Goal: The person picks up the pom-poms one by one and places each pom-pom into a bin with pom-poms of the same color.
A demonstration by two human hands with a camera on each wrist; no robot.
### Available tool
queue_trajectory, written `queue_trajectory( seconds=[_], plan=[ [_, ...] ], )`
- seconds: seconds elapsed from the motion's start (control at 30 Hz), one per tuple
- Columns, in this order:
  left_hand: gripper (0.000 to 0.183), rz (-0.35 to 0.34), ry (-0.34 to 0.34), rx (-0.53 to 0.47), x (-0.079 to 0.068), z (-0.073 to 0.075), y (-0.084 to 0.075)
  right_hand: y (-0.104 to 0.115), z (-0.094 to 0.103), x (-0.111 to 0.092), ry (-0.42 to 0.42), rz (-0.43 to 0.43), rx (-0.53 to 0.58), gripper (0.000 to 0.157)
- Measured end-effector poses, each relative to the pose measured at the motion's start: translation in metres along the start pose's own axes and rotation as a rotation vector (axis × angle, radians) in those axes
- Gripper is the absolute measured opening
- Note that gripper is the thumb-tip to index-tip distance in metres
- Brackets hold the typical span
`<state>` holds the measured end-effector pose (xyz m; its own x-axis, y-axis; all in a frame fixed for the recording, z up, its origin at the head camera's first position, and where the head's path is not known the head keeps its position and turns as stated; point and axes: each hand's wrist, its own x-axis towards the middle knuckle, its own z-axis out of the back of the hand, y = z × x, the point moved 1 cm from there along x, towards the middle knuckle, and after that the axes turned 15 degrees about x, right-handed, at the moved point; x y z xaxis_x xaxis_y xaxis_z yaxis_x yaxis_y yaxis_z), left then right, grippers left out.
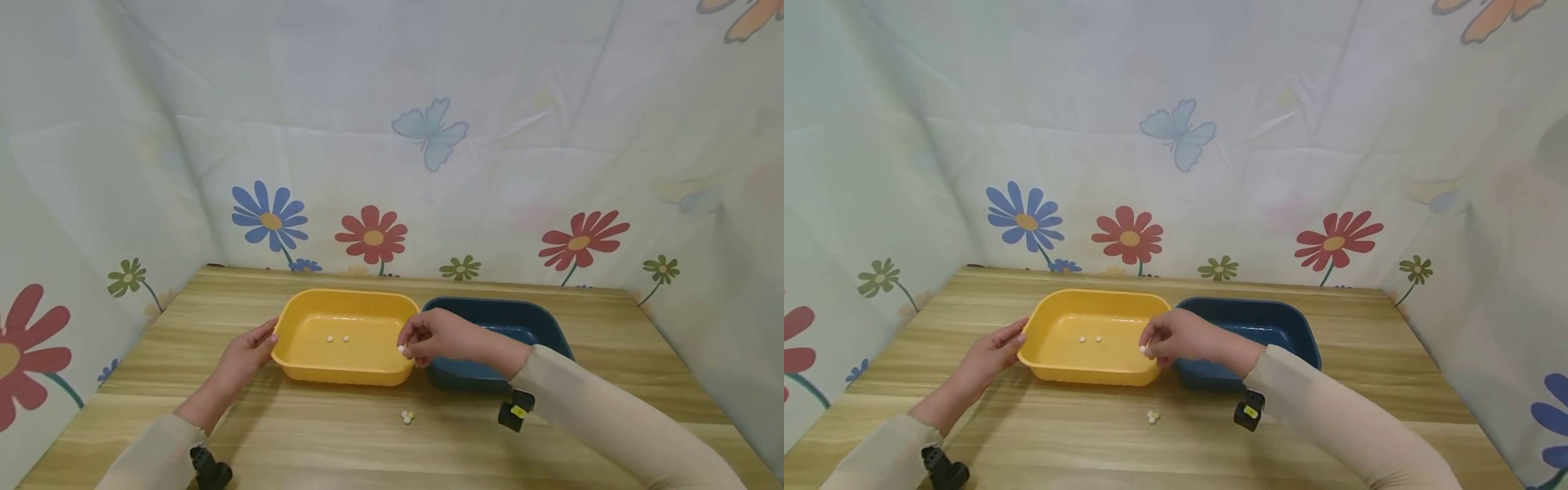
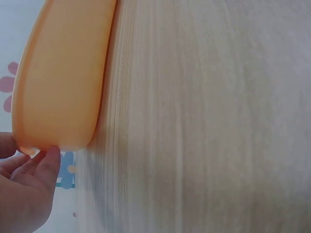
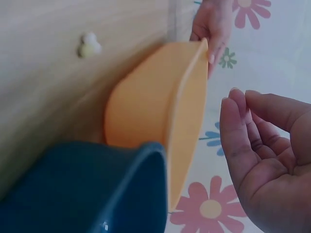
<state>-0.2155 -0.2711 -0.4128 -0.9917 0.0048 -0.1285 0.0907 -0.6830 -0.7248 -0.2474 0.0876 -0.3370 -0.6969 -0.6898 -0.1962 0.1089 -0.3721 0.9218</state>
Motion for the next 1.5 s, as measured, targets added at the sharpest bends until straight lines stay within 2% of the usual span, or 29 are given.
queue_trajectory(
  seconds=[0.23,0.57,0.87,1.23,1.5],
  plan=[
    [0.057,-0.005,-0.002,-0.005,0.0,0.001,-0.002,0.013,0.01,0.024,-0.009,-0.051,-0.013,0.014],
    [0.057,-0.003,0.005,-0.002,0.0,0.001,-0.001,0.027,0.018,0.05,0.006,-0.079,-0.019,0.014],
    [0.057,-0.004,0.008,-0.013,0.0,0.003,-0.002,0.038,0.023,0.08,0.017,-0.106,-0.079,0.015],
    [0.055,-0.006,0.0,-0.019,0.0,0.0,-0.001,0.039,0.025,0.106,0.039,-0.144,-0.14,0.014],
    [0.056,-0.017,-0.002,-0.021,-0.002,0.001,-0.003,0.037,0.018,0.121,0.053,-0.158,-0.149,0.011]
  ],
)
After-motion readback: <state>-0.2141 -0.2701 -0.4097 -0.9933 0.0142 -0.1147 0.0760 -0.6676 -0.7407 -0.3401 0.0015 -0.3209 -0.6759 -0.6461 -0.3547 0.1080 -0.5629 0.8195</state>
